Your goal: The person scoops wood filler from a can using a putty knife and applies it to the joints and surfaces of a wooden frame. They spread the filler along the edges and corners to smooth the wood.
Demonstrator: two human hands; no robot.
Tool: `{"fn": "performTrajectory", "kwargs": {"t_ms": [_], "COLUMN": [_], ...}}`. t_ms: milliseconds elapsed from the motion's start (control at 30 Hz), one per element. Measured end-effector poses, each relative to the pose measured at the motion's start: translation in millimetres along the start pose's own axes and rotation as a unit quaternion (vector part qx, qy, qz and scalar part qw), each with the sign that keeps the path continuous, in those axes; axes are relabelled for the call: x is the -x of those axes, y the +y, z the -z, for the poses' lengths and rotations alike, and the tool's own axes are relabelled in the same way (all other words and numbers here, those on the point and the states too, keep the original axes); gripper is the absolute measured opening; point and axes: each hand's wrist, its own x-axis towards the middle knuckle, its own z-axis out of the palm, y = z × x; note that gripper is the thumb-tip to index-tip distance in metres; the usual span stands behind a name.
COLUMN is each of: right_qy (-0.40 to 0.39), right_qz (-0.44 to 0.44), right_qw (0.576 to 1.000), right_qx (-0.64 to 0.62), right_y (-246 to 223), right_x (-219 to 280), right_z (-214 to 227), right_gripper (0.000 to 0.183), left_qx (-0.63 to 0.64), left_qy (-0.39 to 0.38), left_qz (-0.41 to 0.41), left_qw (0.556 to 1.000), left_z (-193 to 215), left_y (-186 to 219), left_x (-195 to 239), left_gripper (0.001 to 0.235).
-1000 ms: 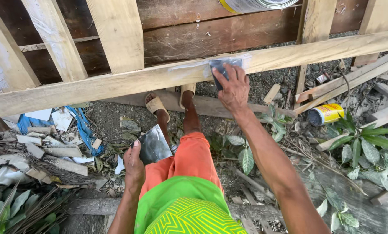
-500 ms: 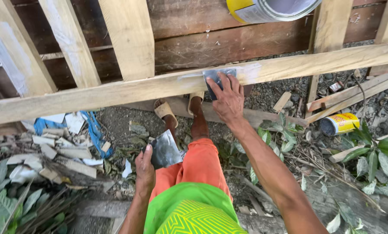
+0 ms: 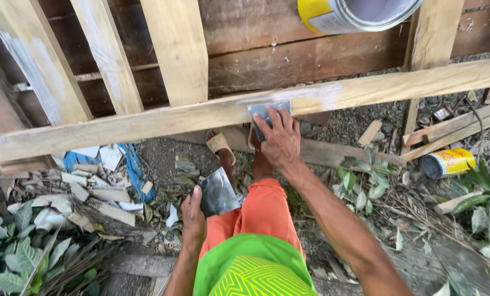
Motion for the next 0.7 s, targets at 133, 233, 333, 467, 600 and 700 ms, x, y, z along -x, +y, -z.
{"fn": "performTrajectory", "kwargs": {"t_ms": [133, 233, 333, 467, 600, 700], "right_qy": [0.027, -0.013, 0.009, 0.018, 0.01, 0.007], "right_qz": [0.016, 0.018, -0.009, 0.017, -0.016, -0.185], "right_qw": [0.999, 0.999, 1.0, 1.0, 1.0, 0.981], "right_qx": [-0.007, -0.027, 0.005, 0.003, 0.003, 0.051], "right_y": [-14.5, -23.5, -29.0, -30.1, -12.7, 34.3], "right_x": [-10.7, -3.6, -3.2, -3.2, 15.3, 19.5], "right_z": [-11.0, -10.5, -16.2, -24.9, 4.4, 34.0], "right_gripper": [0.074, 0.074, 0.069, 0.067, 0.067, 0.065], "left_qx": [0.038, 0.098, 0.113, 0.147, 0.105, 0.154], "left_qy": [0.004, -0.014, -0.017, -0.049, -0.026, -0.018], "left_qz": [0.018, 0.046, 0.037, 0.012, 0.046, 0.096], "left_qw": [0.999, 0.994, 0.993, 0.988, 0.993, 0.983], "left_z": [1.1, 2.6, 3.2, 7.3, 6.4, 16.5], "left_y": [3.7, 14.6, 9.3, 0.9, 13.0, 13.0], "left_x": [7.3, 10.2, 7.1, 3.8, 8.2, 14.3], "left_gripper": [0.044, 0.04, 0.041, 0.042, 0.042, 0.041]}}
